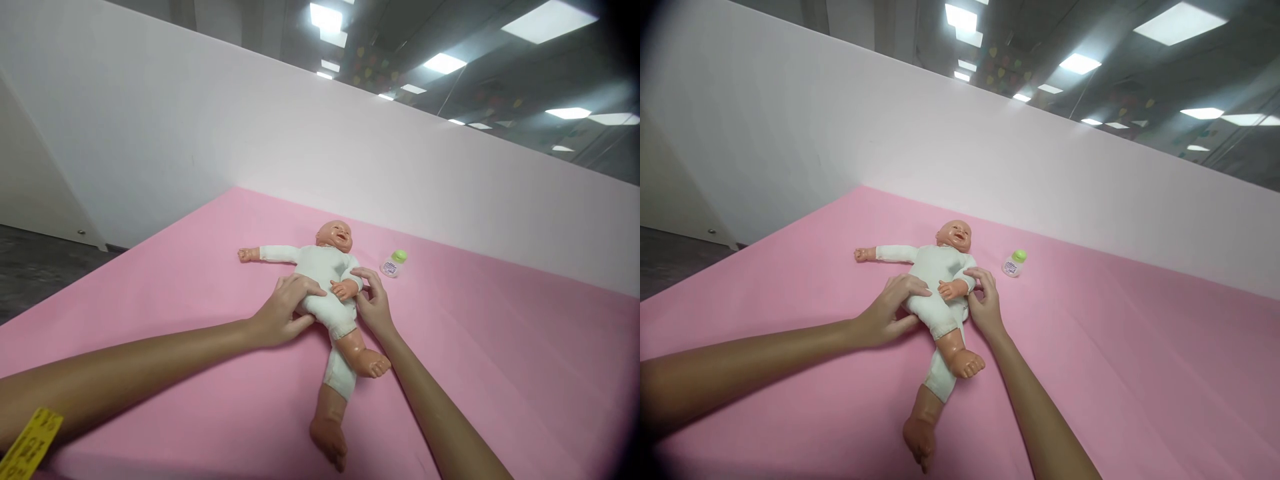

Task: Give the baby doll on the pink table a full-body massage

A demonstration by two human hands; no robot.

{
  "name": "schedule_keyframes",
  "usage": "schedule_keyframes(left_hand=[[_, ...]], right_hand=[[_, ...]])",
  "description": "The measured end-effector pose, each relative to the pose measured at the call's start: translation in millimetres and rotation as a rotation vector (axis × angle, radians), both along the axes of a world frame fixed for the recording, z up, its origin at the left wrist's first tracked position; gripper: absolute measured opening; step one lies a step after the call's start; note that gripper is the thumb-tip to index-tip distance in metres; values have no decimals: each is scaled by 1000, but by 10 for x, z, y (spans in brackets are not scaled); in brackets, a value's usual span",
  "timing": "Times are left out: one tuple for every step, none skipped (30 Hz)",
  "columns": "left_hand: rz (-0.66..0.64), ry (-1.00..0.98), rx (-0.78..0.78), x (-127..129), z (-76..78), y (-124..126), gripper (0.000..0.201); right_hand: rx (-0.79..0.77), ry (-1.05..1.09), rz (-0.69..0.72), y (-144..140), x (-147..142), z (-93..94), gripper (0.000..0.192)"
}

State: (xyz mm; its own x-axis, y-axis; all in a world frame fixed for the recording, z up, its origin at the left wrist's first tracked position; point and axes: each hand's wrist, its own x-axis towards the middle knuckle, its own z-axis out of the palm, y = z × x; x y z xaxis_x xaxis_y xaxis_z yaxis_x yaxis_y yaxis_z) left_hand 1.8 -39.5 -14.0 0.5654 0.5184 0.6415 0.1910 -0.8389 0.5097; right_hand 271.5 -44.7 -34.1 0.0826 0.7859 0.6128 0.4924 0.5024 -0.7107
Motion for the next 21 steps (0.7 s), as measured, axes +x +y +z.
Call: schedule_keyframes(left_hand=[[-1,-1,3,-1,0,0,45],[-1,1,6,-2,1,-1,45],[-2,4,9,-4,2,-2,45],[-3,9,12,-6,4,-3,45],[-4,13,13,-7,6,-4,44],[-4,17,13,-8,9,-6,44],[-5,20,13,-9,13,-8,43],[-5,22,13,-9,18,-10,43],[-7,22,16,-10,23,-12,43],[-10,22,18,-10,27,-14,42],[-15,22,21,-10,32,-15,42],[-18,22,23,-10,36,-17,42],[-20,21,24,-11,39,-17,42],[-22,21,24,-12,42,-18,42],[-22,20,24,-12,44,-18,42],[-22,20,24,-12,44,-18,42],[-23,19,25,-12,44,-17,42],[-23,18,26,-11,43,-17,42],[-23,19,27,-10,42,-16,42],[-23,20,25,-8,41,-15,42],[-21,22,23,-7,39,-15,42]], right_hand=[[0,-7,-4,-1,1,-2,35],[0,-12,-8,-1,1,-6,36],[-1,-14,-11,1,2,-12,37],[-2,-14,-13,4,2,-19,38],[-3,-10,-12,7,1,-25,38],[-3,-6,-10,11,0,-31,38],[-3,-2,-8,13,-1,-36,38],[-3,1,-6,15,-2,-38,37],[-3,1,-5,15,-4,-39,37],[-3,-1,-6,14,-4,-39,37],[-3,-5,-7,12,-4,-37,36],[-1,-10,-8,10,-2,-34,36],[-1,-14,-8,9,1,-31,35],[0,-16,-5,8,5,-27,34],[2,-17,1,8,9,-25,33],[3,-17,9,9,14,-22,33],[5,-20,13,11,19,-20,33],[3,-25,15,12,21,-18,33],[0,-33,13,12,22,-14,33],[-6,-40,7,10,19,-9,34],[-16,-44,0,7,12,-3,34]])
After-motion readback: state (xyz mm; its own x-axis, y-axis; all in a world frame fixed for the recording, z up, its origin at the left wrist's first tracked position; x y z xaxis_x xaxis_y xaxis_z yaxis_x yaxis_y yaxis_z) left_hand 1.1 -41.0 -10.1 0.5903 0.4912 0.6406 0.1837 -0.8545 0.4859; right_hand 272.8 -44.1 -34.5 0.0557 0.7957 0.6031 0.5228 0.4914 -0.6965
